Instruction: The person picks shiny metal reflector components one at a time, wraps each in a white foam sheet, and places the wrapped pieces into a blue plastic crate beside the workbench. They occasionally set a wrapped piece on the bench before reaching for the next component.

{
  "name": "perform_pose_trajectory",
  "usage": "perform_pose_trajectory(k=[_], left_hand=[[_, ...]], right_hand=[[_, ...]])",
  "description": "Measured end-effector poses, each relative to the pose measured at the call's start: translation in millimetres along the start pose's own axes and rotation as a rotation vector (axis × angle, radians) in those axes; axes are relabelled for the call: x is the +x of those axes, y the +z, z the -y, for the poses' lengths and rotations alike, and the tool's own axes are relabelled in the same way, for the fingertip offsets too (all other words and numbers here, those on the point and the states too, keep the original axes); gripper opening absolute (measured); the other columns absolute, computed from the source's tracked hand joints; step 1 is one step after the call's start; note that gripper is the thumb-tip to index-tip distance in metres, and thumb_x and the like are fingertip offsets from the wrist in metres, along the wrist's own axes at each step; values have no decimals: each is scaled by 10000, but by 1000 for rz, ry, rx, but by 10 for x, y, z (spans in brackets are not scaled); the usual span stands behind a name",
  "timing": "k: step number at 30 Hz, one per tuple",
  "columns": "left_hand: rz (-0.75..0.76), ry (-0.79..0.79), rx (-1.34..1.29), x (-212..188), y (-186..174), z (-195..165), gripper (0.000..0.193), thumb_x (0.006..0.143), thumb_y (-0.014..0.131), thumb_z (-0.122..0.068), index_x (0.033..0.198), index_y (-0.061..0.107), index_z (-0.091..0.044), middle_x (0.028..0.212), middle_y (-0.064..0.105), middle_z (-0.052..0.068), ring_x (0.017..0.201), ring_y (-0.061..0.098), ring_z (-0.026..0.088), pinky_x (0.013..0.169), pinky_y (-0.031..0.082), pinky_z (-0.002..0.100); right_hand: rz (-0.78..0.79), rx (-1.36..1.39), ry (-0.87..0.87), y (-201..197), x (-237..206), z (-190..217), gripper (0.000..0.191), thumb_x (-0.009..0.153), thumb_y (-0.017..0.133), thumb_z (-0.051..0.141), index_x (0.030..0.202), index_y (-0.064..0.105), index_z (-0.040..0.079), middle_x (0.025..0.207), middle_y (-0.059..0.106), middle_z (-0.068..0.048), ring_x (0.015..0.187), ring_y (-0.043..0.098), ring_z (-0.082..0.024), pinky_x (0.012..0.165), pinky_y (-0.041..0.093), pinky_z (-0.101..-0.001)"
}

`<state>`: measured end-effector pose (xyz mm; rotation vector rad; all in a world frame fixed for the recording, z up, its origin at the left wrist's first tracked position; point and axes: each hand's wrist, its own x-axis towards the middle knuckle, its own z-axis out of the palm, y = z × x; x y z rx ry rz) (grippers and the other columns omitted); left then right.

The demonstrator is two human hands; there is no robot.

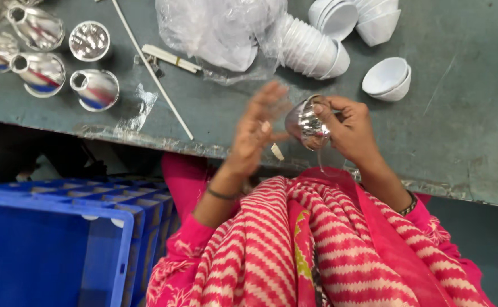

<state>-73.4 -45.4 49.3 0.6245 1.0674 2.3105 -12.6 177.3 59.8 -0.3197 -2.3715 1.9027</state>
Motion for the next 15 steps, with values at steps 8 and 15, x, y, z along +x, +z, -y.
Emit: perform_pose_trajectory(k=[8,15], left_hand=[[-72,-202,-608,-159,63,613,659,1043,700,-297,1564,359,-81,1466,530,176,1320,620,313,1109,540,628],[99,-190,-576,-232,436,854,705,999,795,-140,1556,377,-34,1446,541,165,1201,636,293,1074,551,595]], right_hand=[[-103,-167,-320,-34,-151,163,364,1131,674,212,1413,589,-2,1046,535,1,865,515,-30,679,435,-182],[-285,-82,-344,-29,-45,112,231,1169,636,241,1240,661,22,986,627,13,895,562,-58,842,476,-210]])
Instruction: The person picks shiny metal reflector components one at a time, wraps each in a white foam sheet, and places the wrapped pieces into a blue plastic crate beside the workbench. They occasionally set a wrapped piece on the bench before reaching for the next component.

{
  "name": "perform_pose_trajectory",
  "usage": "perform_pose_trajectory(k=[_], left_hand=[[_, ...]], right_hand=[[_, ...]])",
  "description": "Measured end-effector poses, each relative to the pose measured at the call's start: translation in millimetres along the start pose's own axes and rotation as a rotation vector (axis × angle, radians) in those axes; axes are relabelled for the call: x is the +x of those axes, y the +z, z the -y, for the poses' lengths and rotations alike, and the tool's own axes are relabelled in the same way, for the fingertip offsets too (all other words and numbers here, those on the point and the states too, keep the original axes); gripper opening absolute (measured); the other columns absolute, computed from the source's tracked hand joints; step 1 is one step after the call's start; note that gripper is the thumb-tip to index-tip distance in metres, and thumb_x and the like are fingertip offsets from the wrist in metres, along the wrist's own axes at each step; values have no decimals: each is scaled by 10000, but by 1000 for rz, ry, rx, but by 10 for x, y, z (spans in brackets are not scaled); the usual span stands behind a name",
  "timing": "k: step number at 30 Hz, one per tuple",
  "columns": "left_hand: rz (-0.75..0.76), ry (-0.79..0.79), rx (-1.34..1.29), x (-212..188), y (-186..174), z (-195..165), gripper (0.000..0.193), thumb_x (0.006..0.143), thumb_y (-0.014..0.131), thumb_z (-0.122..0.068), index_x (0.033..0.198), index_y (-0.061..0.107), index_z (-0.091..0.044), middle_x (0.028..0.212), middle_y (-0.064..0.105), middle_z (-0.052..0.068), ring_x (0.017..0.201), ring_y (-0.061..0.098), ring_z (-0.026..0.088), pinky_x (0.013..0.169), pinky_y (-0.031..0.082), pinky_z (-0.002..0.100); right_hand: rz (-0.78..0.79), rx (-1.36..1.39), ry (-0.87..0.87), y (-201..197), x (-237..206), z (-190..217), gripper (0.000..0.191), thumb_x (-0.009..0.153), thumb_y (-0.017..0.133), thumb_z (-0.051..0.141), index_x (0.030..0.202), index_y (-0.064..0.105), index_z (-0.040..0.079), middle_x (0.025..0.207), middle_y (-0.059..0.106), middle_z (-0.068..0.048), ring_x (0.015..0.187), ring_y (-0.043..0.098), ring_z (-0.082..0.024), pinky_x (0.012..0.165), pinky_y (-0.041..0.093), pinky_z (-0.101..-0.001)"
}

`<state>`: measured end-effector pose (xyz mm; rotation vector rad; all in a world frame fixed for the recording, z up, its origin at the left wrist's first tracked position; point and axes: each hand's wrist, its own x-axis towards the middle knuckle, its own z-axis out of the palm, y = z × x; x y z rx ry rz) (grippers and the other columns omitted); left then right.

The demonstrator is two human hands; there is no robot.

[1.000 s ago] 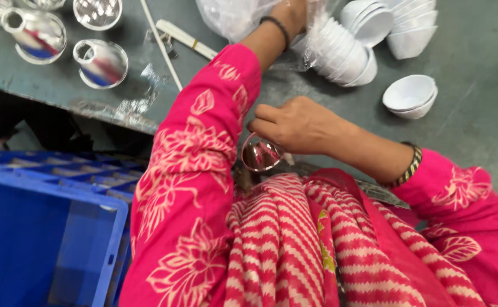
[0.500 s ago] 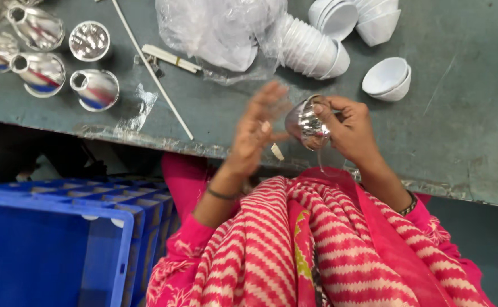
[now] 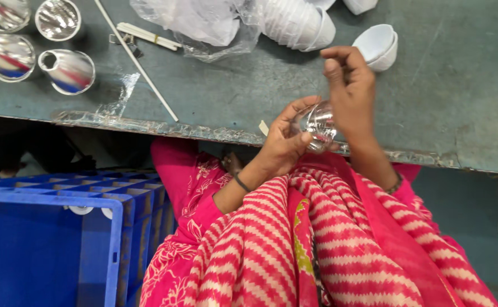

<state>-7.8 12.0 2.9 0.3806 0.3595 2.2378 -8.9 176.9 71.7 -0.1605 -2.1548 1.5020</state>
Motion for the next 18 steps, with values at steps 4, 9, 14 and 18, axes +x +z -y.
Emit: perform_pose_trajectory(k=[4,9,14,18], left_hand=[[-39,-52,-113,-16,59,8,777,971,794,-177,1599,345,-88,1482,531,161,1312,614,311,1038,563,616],[49,-87,-304,-37,14,-80,791,992,780,-228,1621,315,-110,1524,525,186,1294,613,354,1036,561,600],[-24,-73,-127,-22,-31,-44,826,986,785,-193,1647,308,-55,1515,498,119,1375,572,273,1118,536,455],[-40,-67,-73,-19,6,-60,792,974,773,-158,1621,333,-41,1582,470,109,1401,542,244,1111,532,404]], right_hand=[[-58,92,8,60,-104,116,219,1136,663,234,1205,648,27,1086,658,-13,940,575,-83,853,476,-224],[394,-323,-341,-301,-132,593,350,944,696,174,1268,642,53,1389,618,-171,1330,555,-339,1139,438,-451],[710,-625,-362,-416,-130,862,679,812,795,270,1439,598,100,1554,499,-188,1436,485,-407,1129,451,-505],[715,-590,-194,-474,-143,894,654,772,838,192,1388,627,130,1547,514,-166,1317,585,-335,982,544,-439]])
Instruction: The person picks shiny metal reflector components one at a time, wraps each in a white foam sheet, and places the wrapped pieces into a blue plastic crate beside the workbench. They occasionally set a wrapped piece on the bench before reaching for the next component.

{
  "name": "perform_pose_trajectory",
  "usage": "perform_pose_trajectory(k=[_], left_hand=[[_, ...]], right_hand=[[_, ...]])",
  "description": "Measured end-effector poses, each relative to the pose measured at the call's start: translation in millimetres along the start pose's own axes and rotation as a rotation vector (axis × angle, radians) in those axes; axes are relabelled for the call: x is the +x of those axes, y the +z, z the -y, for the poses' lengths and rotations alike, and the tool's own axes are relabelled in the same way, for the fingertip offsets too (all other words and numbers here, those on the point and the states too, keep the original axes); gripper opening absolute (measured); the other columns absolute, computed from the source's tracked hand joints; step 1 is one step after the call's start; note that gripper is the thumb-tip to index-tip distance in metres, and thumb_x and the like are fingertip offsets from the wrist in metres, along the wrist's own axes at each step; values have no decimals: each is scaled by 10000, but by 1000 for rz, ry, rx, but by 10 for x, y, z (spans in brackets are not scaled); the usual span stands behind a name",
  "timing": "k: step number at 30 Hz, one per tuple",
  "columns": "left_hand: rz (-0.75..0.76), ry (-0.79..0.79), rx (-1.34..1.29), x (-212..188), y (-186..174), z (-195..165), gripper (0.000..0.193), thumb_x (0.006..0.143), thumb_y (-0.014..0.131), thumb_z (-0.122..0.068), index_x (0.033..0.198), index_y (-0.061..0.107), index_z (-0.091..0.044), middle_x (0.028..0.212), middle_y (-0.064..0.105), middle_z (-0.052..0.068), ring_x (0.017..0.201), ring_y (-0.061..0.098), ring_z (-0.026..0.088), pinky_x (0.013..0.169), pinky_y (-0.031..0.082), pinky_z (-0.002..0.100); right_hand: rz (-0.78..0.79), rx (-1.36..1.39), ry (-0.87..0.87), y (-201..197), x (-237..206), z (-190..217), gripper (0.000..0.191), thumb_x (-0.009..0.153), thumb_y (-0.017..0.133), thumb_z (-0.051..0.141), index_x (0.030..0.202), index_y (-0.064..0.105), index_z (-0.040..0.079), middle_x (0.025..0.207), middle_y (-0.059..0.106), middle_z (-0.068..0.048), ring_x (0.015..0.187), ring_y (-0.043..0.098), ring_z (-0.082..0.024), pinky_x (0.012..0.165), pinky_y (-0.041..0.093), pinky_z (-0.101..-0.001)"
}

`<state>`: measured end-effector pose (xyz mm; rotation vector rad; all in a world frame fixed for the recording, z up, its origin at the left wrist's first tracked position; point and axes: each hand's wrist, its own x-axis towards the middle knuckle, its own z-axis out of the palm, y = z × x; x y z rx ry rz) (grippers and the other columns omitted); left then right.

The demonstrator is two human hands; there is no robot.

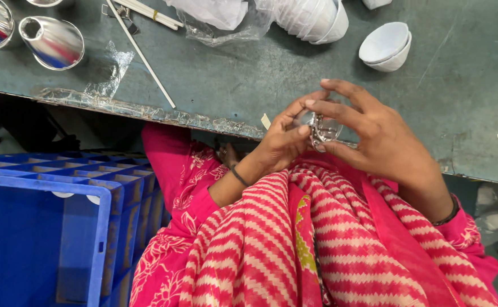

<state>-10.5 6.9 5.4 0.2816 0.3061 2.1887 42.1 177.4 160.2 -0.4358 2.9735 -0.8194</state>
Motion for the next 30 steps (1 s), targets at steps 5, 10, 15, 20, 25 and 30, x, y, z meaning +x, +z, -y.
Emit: perform_pose_trajectory(k=[5,10,15,20,25,30], left_hand=[[45,89,248,-54,124,-138,669,994,740,-88,1571,410,-12,1581,459,129,1451,500,230,1163,531,423],[39,121,379,-49,197,-192,671,988,743,-62,1576,424,-19,1595,478,120,1468,497,215,1195,518,403],[22,103,373,-19,163,-143,680,992,747,-53,1591,428,-2,1574,503,140,1425,530,222,1198,490,369],[26,101,388,-18,110,-113,663,991,744,-44,1578,439,-2,1577,499,142,1433,526,223,1203,483,382],[42,117,417,-7,83,-96,651,994,743,-43,1573,448,-11,1613,471,118,1480,497,223,1242,456,381],[40,117,424,-7,75,-98,652,993,746,-53,1574,451,-13,1631,452,115,1503,478,230,1262,440,381]], right_hand=[[-160,426,82,-23,-134,-90,722,758,859,86,1422,577,85,1561,500,-167,1350,608,-269,1005,619,-374],[-198,491,115,191,-252,-81,739,748,883,99,1420,581,53,1542,521,-171,1389,579,-276,1059,593,-390],[-199,325,62,252,-283,-107,752,722,922,163,1400,612,65,1536,556,-163,1370,615,-279,1097,557,-397],[-191,324,67,265,-277,-153,755,729,923,193,1410,616,82,1552,549,-164,1355,630,-285,1098,553,-398],[-199,364,62,305,-273,-184,755,743,915,208,1421,607,82,1560,538,-166,1368,619,-284,1094,564,-392],[-206,389,59,326,-277,-184,754,751,912,209,1427,604,81,1560,533,-172,1388,603,-292,1097,572,-394]])
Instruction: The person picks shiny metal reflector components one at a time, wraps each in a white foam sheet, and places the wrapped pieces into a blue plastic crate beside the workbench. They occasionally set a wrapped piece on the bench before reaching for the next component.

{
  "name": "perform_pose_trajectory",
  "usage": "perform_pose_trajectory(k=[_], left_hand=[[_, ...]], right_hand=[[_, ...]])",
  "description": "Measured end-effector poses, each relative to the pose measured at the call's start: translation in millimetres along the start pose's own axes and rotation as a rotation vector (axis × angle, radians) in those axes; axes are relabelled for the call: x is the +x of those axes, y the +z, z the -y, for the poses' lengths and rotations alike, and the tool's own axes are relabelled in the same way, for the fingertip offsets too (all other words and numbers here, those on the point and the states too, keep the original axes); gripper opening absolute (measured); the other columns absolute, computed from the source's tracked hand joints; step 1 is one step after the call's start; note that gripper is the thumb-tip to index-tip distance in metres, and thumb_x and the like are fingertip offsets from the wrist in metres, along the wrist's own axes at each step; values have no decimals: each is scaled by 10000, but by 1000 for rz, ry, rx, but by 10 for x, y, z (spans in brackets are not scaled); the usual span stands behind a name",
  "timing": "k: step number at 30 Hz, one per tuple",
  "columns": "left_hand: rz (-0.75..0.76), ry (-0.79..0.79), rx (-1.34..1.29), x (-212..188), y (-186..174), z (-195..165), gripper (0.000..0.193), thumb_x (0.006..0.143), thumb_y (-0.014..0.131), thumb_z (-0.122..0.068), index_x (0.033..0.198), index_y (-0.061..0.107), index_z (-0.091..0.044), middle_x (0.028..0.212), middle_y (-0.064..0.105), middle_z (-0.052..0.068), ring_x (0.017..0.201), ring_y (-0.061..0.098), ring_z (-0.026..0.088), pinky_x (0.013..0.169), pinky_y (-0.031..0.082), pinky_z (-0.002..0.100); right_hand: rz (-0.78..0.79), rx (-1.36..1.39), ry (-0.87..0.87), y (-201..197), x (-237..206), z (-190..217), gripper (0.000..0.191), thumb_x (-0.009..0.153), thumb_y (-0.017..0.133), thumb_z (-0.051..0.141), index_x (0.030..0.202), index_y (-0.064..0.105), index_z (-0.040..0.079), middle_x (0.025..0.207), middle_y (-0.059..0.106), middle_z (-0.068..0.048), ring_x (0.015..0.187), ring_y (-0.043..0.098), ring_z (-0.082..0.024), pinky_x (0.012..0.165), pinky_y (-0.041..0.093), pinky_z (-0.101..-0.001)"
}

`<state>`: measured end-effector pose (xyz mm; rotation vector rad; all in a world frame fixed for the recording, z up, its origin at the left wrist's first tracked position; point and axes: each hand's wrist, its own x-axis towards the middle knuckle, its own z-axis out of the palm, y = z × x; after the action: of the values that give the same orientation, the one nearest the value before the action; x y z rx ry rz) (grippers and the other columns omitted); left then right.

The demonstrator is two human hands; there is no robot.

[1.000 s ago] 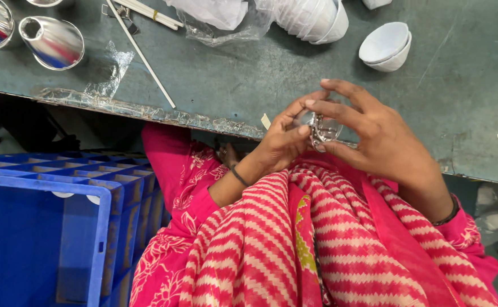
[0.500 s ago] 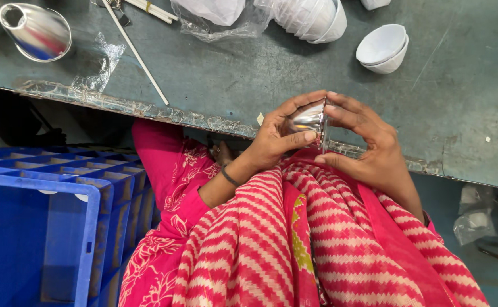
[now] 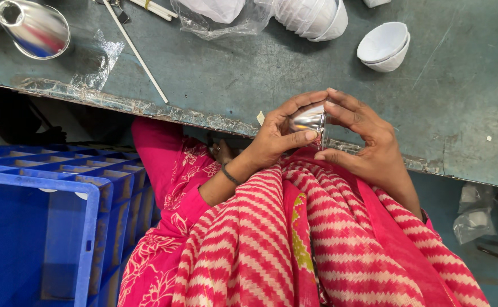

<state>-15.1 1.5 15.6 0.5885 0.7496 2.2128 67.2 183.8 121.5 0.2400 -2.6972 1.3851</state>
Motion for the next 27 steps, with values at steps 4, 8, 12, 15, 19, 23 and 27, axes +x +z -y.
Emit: perform_pose_trajectory(k=[4,8,12,15,19,23,27], left_hand=[[-2,-3,12,0,-1,-6,646,990,743,-60,1566,453,-16,1637,441,108,1505,469,227,1251,444,387],[-8,5,27,3,0,5,632,999,737,-68,1565,461,-17,1639,445,115,1503,476,230,1261,439,385],[-6,-23,-17,10,-11,26,630,997,739,-77,1560,463,-16,1620,466,130,1480,493,234,1234,457,395],[17,-1,27,17,-18,35,618,1015,734,-87,1567,464,-23,1627,461,114,1492,490,223,1255,449,383],[16,-6,25,29,-9,35,616,1017,732,-89,1566,462,-19,1624,462,114,1478,497,226,1228,473,384],[0,-15,-2,39,10,31,616,1016,728,-94,1564,457,-22,1605,474,118,1452,509,221,1195,501,385],[1,-23,-17,44,12,37,616,1015,727,-97,1563,455,-21,1589,485,127,1432,528,220,1182,515,384]], right_hand=[[0,-8,6,9,-1,-7,761,745,913,212,1427,604,77,1557,533,-174,1376,611,-288,1091,576,-393],[1,15,13,20,1,-32,741,757,909,208,1422,612,76,1563,533,-173,1372,616,-286,1086,581,-391],[9,17,15,4,-8,-56,737,753,908,210,1416,616,75,1561,538,-170,1371,615,-284,1086,579,-392],[12,-1,7,-15,-19,-62,740,746,908,210,1413,618,74,1559,538,-170,1373,613,-284,1079,581,-393],[-9,8,-1,-3,-17,-54,747,755,903,215,1424,606,70,1559,532,-172,1378,607,-283,1070,596,-391],[-37,12,9,30,-17,-34,744,770,901,207,1436,598,71,1562,530,-171,1371,614,-279,1080,601,-397],[-34,30,17,33,-19,-32,748,768,899,197,1440,594,78,1567,523,-168,1366,614,-277,1044,566,-396]])
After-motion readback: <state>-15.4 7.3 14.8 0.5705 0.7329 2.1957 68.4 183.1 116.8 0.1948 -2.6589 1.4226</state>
